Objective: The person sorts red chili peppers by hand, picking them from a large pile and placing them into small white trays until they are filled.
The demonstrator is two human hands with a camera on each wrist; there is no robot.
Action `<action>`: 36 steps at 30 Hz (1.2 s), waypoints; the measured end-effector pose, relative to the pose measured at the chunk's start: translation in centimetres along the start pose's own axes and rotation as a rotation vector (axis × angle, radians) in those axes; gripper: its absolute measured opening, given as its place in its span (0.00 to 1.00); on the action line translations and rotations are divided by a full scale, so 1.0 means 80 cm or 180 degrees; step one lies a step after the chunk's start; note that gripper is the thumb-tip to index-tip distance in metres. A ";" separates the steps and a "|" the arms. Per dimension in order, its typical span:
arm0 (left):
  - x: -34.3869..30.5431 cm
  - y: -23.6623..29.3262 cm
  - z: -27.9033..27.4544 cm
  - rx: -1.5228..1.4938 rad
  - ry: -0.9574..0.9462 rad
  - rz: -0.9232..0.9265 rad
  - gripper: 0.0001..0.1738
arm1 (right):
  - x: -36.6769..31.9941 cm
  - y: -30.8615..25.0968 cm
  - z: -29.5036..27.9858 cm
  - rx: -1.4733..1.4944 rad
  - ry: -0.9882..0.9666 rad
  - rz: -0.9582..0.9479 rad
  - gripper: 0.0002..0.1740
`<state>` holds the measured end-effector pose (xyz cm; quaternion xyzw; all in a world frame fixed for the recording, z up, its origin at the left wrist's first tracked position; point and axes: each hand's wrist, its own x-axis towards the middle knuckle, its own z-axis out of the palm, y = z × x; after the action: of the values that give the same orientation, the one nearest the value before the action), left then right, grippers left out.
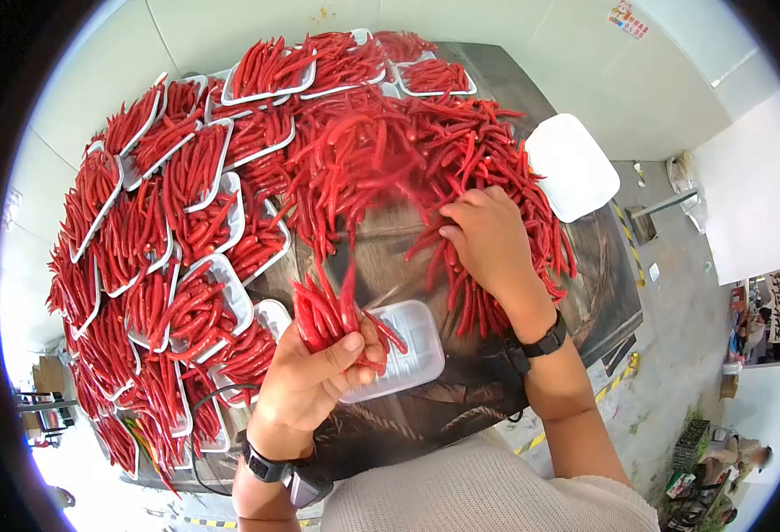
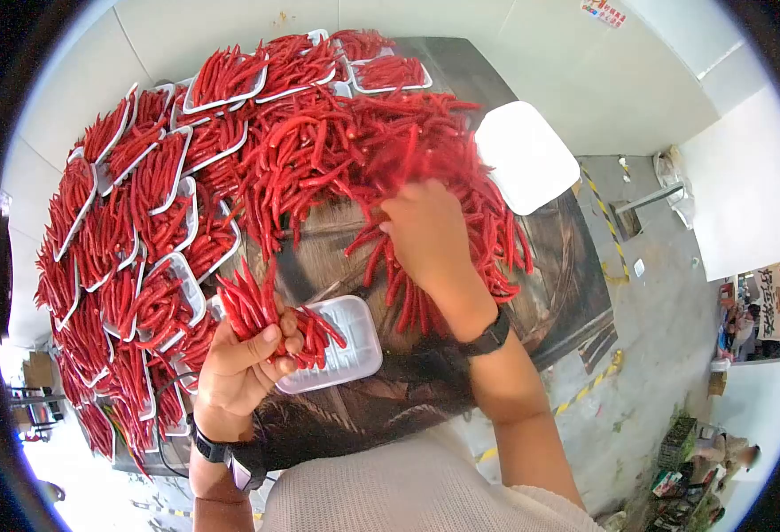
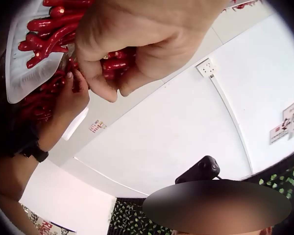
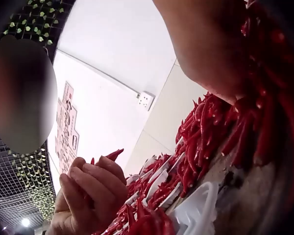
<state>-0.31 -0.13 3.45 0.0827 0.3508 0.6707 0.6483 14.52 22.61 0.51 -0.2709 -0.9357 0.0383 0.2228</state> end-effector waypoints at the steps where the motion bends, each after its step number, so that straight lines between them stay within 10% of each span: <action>1: 0.001 -0.002 0.000 -0.0014 0.0012 -0.0014 0.18 | 0.001 -0.001 0.005 -0.0030 0.0081 -0.0169 0.10; 8: -0.001 0.003 -0.008 -0.0050 0.0048 0.0091 0.12 | 0.006 -0.012 -0.011 0.0373 0.0040 -0.0327 0.08; 11: 0.000 -0.005 0.017 0.0236 0.0557 0.0515 0.11 | 0.001 -0.043 -0.042 0.2766 0.0541 0.0582 0.06; 15: 0.006 -0.019 0.007 0.0659 0.0272 0.0575 0.15 | -0.009 -0.070 -0.055 0.4806 -0.1096 0.0550 0.07; 20: -0.001 -0.004 0.022 0.0995 0.0211 -0.0130 0.16 | -0.013 -0.084 -0.041 0.4351 -0.0923 0.0587 0.08; 25: 0.002 -0.002 0.007 0.0461 0.0064 0.0224 0.11 | -0.009 -0.037 0.005 0.0795 0.0029 -0.0579 0.13; 29: -0.001 0.005 0.011 0.0182 0.0366 0.0185 0.10 | -0.009 -0.048 -0.001 0.0173 -0.0587 -0.0431 0.12; 36: -0.001 -0.001 0.011 0.0186 0.0700 0.0189 0.12 | -0.016 -0.089 -0.040 0.2174 0.0340 -0.1402 0.14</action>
<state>0.28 0.10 4.08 0.0377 0.4366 0.6841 0.5831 13.38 15.77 4.24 0.0238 -0.8919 0.2839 0.3512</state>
